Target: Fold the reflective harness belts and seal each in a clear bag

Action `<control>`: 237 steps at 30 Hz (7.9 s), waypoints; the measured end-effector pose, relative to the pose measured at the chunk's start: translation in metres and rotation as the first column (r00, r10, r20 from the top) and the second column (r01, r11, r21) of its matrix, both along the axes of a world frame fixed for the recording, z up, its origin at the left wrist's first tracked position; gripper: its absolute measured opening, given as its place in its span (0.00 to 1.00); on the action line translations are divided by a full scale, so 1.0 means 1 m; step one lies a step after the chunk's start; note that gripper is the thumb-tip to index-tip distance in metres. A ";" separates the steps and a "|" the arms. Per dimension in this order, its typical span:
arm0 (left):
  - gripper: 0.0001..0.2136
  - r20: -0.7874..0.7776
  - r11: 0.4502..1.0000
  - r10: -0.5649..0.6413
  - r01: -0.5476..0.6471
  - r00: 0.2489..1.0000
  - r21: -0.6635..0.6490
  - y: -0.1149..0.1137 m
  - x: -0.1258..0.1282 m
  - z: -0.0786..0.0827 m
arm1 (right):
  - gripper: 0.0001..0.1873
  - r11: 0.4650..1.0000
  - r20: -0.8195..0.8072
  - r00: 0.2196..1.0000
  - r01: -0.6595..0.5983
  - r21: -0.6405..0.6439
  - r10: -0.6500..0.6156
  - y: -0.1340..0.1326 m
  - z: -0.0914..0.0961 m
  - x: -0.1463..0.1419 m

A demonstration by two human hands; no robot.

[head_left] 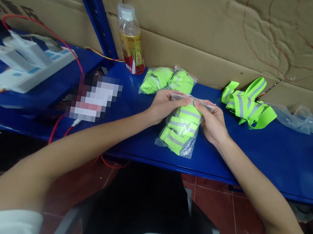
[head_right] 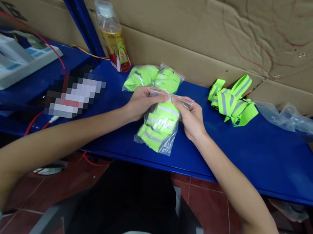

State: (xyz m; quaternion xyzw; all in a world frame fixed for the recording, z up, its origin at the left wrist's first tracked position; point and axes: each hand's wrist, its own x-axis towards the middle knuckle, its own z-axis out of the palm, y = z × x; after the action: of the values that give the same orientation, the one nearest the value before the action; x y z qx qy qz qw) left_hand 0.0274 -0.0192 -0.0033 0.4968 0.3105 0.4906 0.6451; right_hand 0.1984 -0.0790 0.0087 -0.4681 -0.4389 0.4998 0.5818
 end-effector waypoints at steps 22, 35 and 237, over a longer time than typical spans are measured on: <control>0.15 0.077 0.994 0.088 -0.093 0.993 0.060 0.012 -0.006 -0.002 | 0.22 0.992 -0.017 0.995 0.098 -0.076 -0.099 0.007 0.005 0.011; 0.18 0.062 0.999 0.026 -0.028 0.998 0.029 0.013 -0.006 -0.002 | 0.21 0.994 0.077 0.991 0.113 -0.008 -0.112 0.008 0.000 0.014; 0.19 -0.181 0.990 -0.088 0.067 0.980 -0.121 0.000 -0.002 -0.006 | 0.22 0.995 0.314 0.944 -0.089 -0.042 0.098 0.019 -0.001 0.032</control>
State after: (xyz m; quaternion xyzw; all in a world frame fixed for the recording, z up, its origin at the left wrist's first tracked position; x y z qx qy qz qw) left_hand 0.0256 -0.0195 -0.0094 0.5145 0.3772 0.3980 0.6593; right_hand 0.2305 -0.0602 0.0074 -0.5287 -0.5409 0.4515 0.4733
